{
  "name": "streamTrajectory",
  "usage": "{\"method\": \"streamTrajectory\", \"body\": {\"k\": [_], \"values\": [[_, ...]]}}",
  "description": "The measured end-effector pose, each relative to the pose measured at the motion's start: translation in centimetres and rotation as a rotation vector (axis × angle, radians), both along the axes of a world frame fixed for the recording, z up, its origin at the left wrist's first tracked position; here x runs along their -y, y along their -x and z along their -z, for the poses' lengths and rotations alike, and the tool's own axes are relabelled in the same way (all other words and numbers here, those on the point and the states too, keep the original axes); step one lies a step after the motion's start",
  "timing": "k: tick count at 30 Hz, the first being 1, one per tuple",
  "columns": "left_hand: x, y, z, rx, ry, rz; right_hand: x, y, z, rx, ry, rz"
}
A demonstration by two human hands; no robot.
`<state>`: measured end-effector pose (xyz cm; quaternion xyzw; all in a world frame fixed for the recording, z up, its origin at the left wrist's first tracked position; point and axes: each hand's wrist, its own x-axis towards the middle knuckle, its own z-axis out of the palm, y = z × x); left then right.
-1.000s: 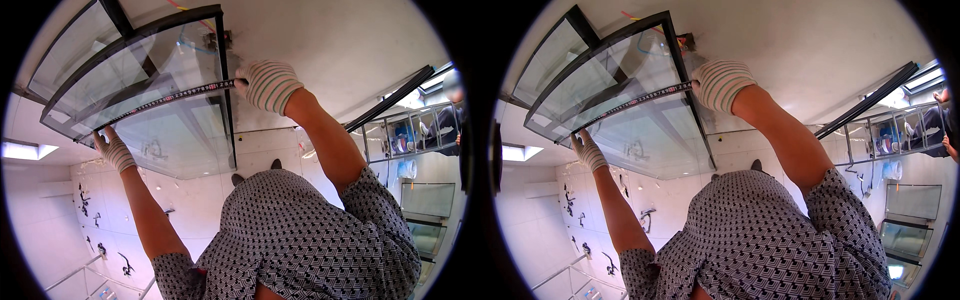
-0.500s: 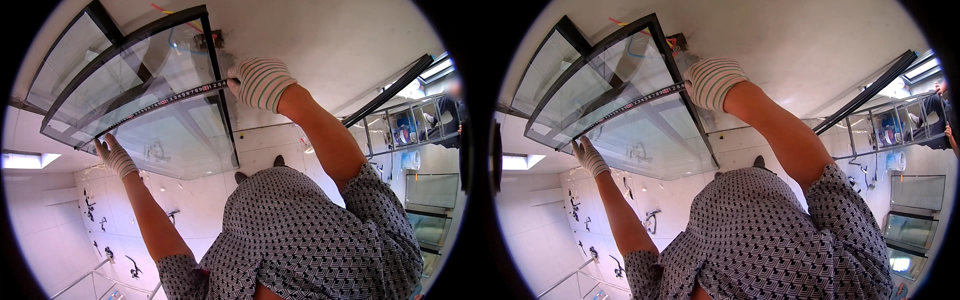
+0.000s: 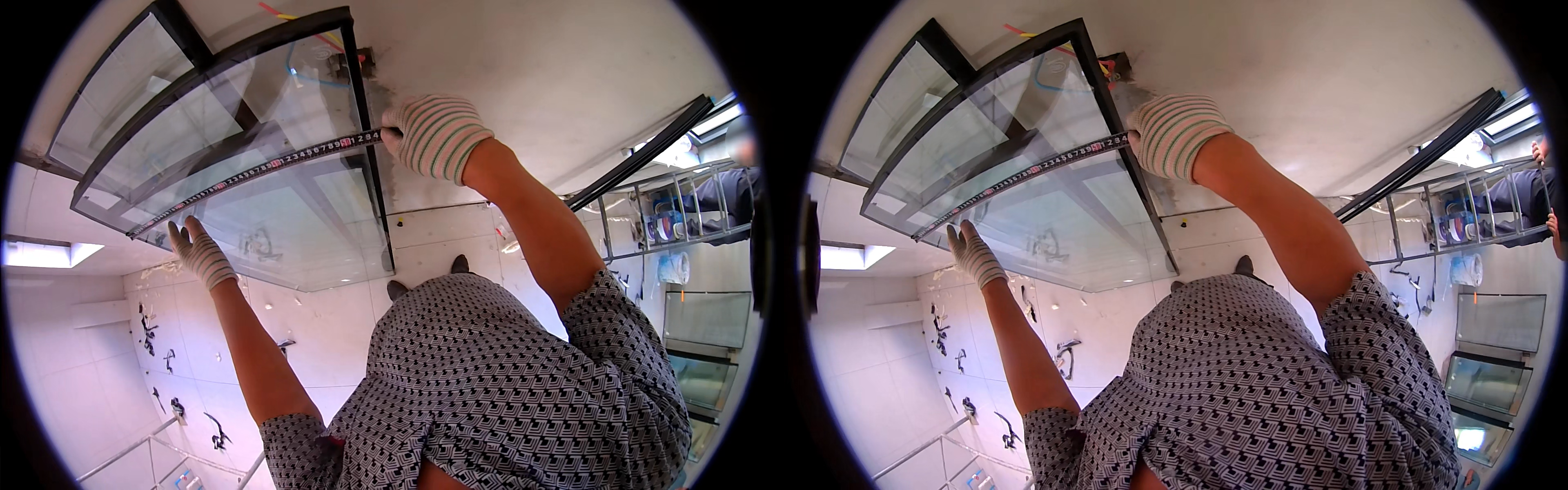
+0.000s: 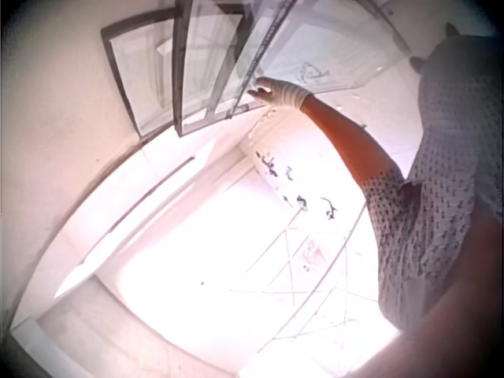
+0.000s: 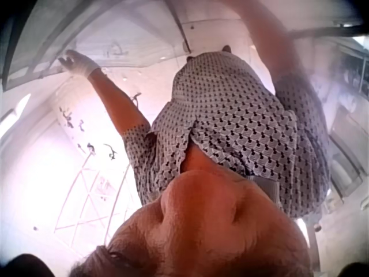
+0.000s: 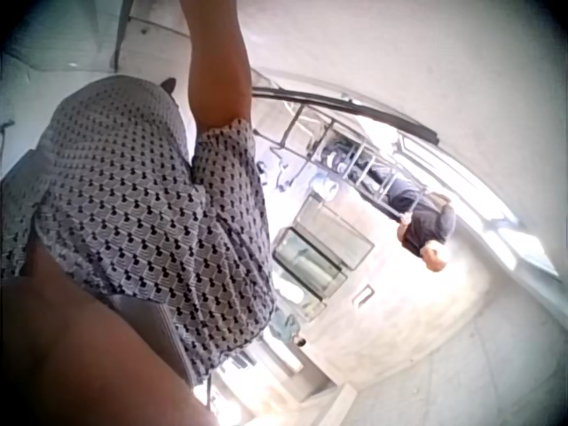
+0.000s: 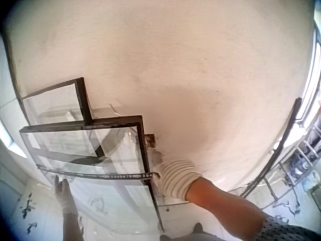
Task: The person uses a tape measure to measure the dimensions of a window frame and several large glass panels leaning against a wall. The person measures the width and height of the window opening and then measures the length and width of the glass panels to verify their size.
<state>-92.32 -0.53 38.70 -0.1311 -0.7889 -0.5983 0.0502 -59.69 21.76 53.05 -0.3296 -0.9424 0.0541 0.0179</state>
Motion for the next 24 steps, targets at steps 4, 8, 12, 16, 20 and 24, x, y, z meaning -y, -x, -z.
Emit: {"method": "streamTrajectory", "body": {"k": [4, 8, 12, 16, 20, 24], "values": [[0.2, -1.1, 0.0, 0.019, 0.000, 0.010, 0.2, 0.1, -0.5, -0.012, 0.038, 0.000], [0.8, -1.8, 1.7, 0.063, -0.055, 0.052, 0.4, 0.2, -0.7, -0.009, 0.053, 0.007], [1.4, -3.5, 4.7, 0.100, 0.030, 0.066, 0.2, 0.2, -0.3, -0.031, 0.030, -0.001], [1.8, -6.0, 8.5, 0.124, 0.143, 0.116, 0.1, -0.2, -0.6, 0.008, 0.024, 0.008], [4.4, -7.9, 15.7, 0.253, 0.157, 0.166, 0.2, 0.4, -0.1, 0.003, 0.011, -0.010], [6.1, -11.8, 20.2, 0.362, 0.189, 0.187, 0.3, 0.2, -0.1, -0.013, 0.027, 0.002]]}}
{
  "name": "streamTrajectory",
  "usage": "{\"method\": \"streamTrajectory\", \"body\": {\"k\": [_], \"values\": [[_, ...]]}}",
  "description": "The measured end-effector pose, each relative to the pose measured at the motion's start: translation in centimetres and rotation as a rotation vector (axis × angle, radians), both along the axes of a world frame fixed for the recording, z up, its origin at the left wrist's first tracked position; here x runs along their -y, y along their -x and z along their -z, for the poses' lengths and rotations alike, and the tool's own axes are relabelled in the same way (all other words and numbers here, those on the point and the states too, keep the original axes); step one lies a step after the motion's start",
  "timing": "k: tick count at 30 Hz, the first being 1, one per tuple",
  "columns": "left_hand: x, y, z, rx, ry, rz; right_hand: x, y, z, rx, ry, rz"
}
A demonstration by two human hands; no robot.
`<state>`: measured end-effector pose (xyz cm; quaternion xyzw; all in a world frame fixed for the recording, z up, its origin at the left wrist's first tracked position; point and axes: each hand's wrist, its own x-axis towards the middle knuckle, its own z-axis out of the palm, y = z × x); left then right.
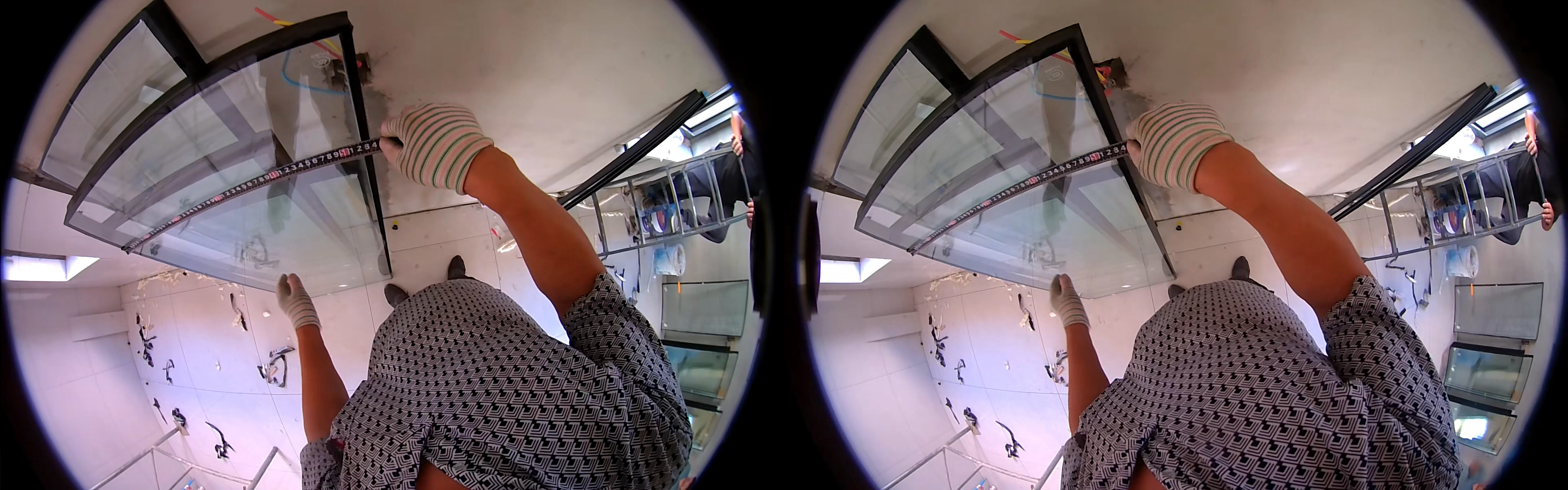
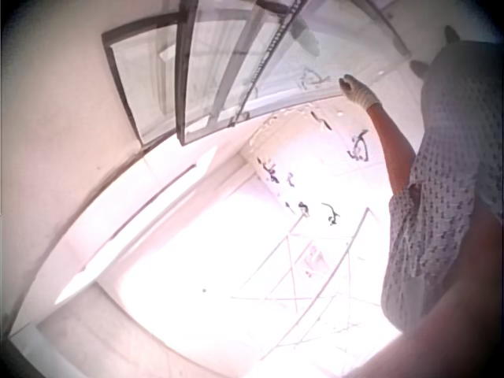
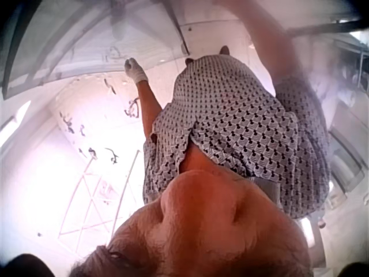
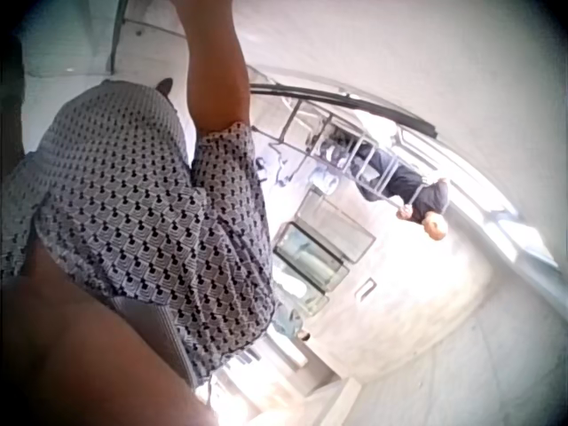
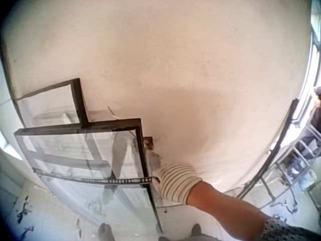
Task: The person uses a tape measure to measure the dimensions of a window frame and several large glass panels leaning against a wall. The person measures the width and height of the window opening and then measures the length and width of the glass panels to verify their size.
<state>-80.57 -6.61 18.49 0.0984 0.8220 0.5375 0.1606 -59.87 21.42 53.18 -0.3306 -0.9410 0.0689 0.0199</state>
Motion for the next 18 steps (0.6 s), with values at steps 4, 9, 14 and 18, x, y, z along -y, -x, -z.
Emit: {"method": "streamTrajectory", "body": {"k": [4, 9, 14, 18], "values": [[2.2, -2.9, 3.5, 0.146, 0.082, 0.016, -0.2, -0.1, 0.1, 0.003, 0.015, 0.008], [6.5, -6.1, 7.9, 0.202, 0.181, 0.028, -0.2, 0.2, -0.3, 0.020, 0.040, 0.006], [9.7, -8.6, 9.6, 0.349, 0.302, 0.046, -0.2, 0.1, -0.2, 0.035, 0.037, 0.011], [10.8, -10.1, 10.0, 0.438, 0.364, 0.072, -0.4, -0.1, 0.1, 0.040, 0.036, 0.026]]}}
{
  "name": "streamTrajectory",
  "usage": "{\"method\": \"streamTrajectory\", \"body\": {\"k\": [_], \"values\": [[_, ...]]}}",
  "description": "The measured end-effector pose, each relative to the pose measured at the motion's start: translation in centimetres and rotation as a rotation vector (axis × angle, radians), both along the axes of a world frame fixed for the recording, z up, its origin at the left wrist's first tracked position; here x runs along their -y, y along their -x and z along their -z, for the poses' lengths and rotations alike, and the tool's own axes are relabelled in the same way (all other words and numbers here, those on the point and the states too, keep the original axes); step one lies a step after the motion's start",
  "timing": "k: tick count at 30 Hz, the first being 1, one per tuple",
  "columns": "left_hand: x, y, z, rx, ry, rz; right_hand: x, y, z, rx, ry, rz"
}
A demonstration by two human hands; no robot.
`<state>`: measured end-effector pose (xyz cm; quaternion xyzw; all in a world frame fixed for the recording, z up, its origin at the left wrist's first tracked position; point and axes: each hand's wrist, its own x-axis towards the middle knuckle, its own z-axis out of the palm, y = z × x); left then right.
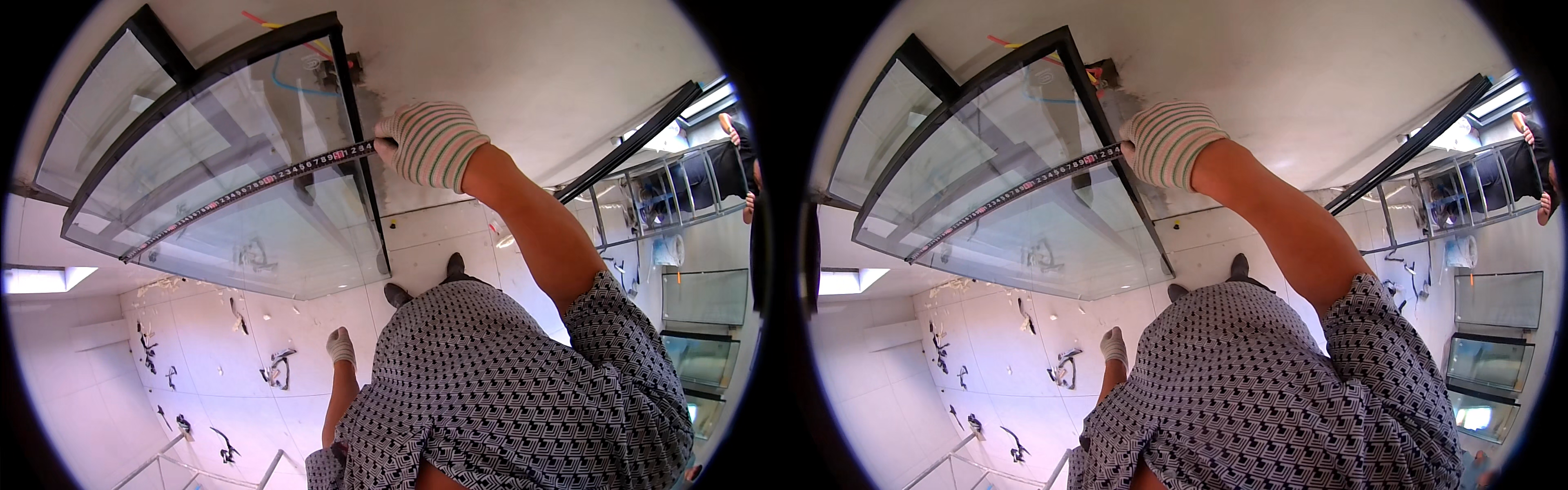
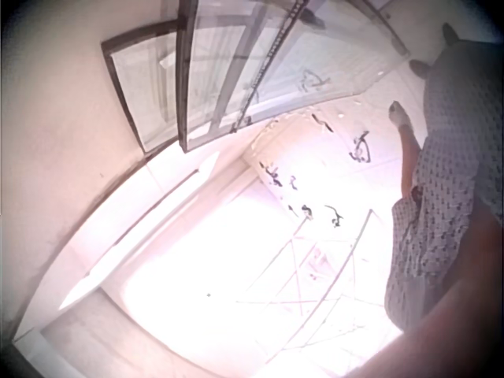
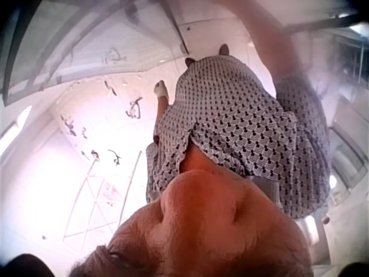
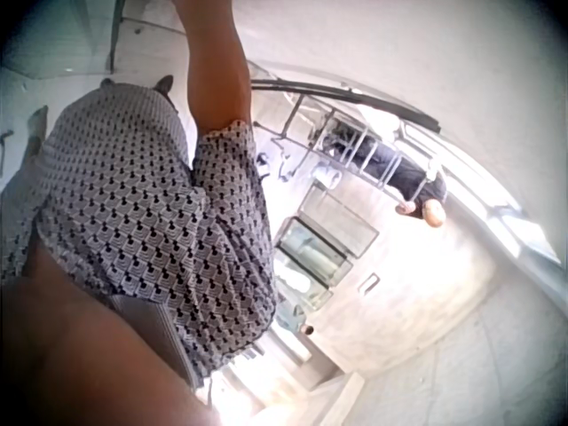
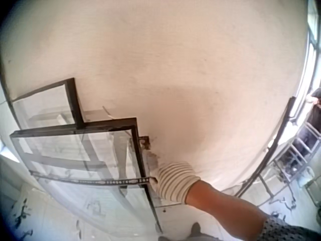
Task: The person uses a tape measure to measure the dimensions of a window frame and several large glass panels leaning against a wall. The person measures the width and height of the window opening and then measures the length and width of the glass panels to verify their size.
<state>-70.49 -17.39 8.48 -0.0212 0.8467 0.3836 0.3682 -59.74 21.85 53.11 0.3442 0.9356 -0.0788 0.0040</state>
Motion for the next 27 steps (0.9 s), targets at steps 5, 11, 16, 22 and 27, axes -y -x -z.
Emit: {"method": "streamTrajectory", "body": {"k": [5, 11, 16, 22, 27], "values": [[1.7, -0.8, 4.0, 0.134, -0.013, -0.017, 0.2, 0.2, -0.3, 0.012, 0.013, -0.004], [0.5, -0.6, 3.9, 0.170, -0.041, 0.031, 0.3, 0.4, -0.4, 0.038, 0.041, 0.002], [-1.5, 0.3, 0.0, 0.236, -0.114, -0.047, -0.1, 0.1, 0.1, 0.007, 0.032, -0.009], [-1.2, -0.6, -1.0, 0.274, -0.082, -0.126, -0.5, 0.3, 0.1, 0.001, 0.073, -0.036], [-0.5, -4.2, -1.0, 0.353, -0.032, -0.147, -1.1, 0.1, 0.7, 0.002, 0.097, -0.028]]}}
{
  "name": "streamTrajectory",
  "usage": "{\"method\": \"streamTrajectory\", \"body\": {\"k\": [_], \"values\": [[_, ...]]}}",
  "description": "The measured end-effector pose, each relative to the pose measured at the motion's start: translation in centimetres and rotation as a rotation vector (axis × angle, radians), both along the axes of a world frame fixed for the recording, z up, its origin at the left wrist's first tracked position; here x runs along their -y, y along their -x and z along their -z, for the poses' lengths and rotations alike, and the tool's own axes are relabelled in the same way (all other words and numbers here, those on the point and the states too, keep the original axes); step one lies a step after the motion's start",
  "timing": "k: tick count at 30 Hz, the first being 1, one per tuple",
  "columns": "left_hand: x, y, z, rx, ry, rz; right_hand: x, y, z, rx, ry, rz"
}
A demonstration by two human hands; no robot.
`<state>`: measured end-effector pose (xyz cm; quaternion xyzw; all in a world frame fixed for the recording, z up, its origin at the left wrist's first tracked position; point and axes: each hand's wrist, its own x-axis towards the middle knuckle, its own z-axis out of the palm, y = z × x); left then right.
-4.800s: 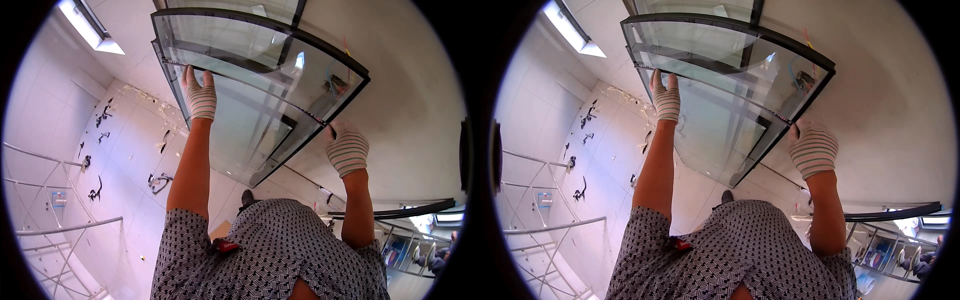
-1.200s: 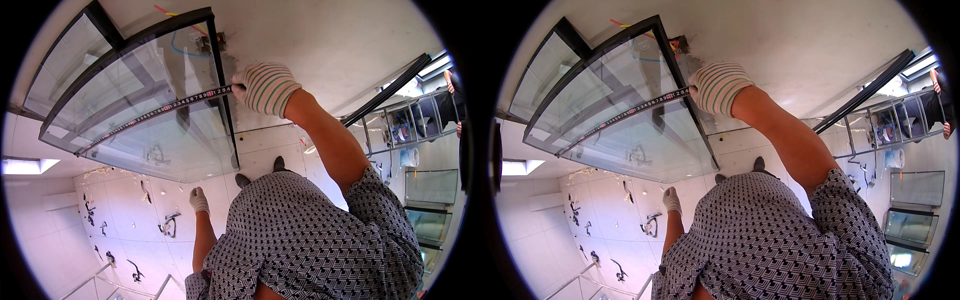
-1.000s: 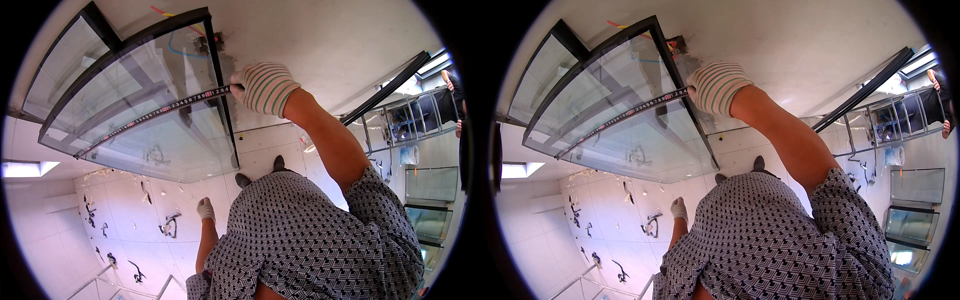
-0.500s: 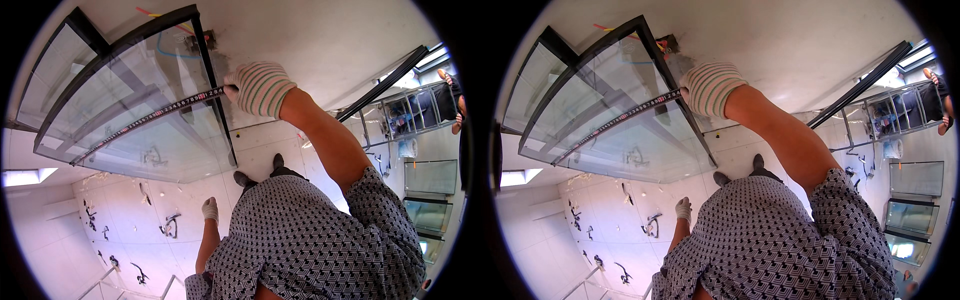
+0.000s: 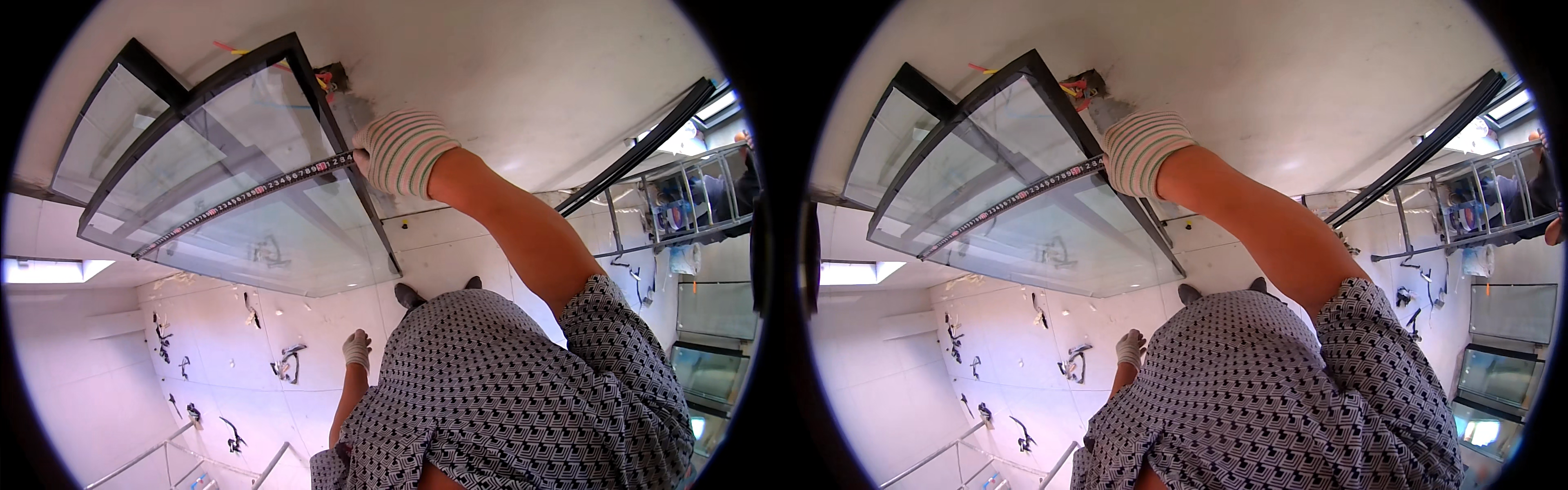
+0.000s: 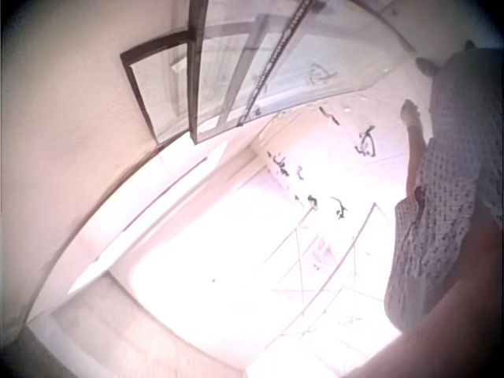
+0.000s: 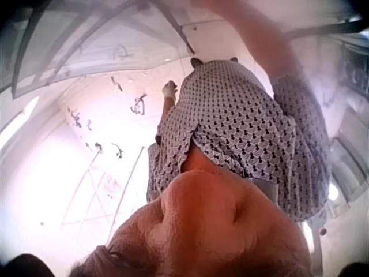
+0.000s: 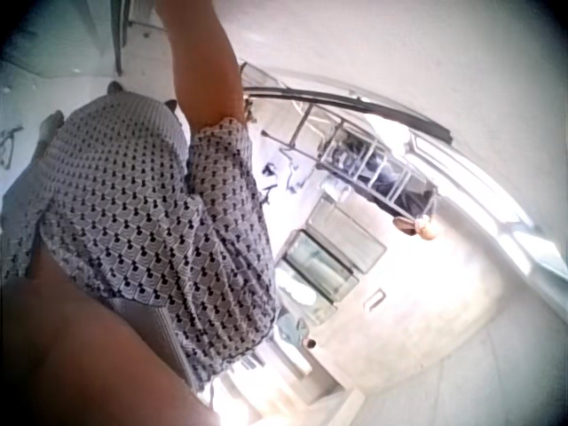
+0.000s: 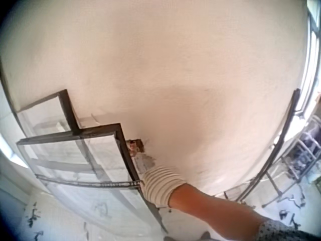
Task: The person uses a tape measure to measure the dimensions of a window frame and several large glass panels leaning against a wall. The person measures the width and height of the window opening and then measures the length and width of the glass panels to verify their size.
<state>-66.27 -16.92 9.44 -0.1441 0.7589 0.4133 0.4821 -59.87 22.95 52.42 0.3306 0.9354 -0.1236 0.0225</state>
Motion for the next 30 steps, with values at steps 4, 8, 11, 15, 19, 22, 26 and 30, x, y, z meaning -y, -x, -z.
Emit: {"method": "streamTrajectory", "body": {"k": [4, 8, 11, 15, 19, 22, 26, 30], "values": [[0.5, -1.7, 0.1, 0.023, -0.040, 0.094, 0.0, 0.2, 0.2, 0.009, 0.010, -0.028], [-0.2, -2.3, -0.4, 0.014, -0.064, 0.077, -0.1, 0.3, -0.1, 0.037, 0.006, -0.046], [-0.9, -2.4, -1.0, 0.015, -0.065, 0.019, -0.2, 0.2, -0.1, 0.033, 0.002, -0.055], [-1.5, -2.1, -2.0, 0.004, -0.066, 0.010, -0.3, 0.2, 0.3, 0.002, 0.000, -0.060], [-1.4, -2.3, -1.7, 0.013, -0.055, 0.002, -0.2, 0.2, 0.0, 0.029, 0.005, -0.054], [-1.0, -2.7, -1.3, 0.017, -0.059, 0.015, -0.1, 0.1, 0.2, 0.014, 0.004, -0.063], [-0.6, -3.0, -1.0, 0.021, -0.054, 0.036, -0.1, 0.2, 0.5, -0.004, -0.007, -0.068], [-0.5, -3.3, -1.0, 0.020, -0.055, 0.014, -0.2, 0.6, 0.4, 0.033, -0.001, -0.061]]}}
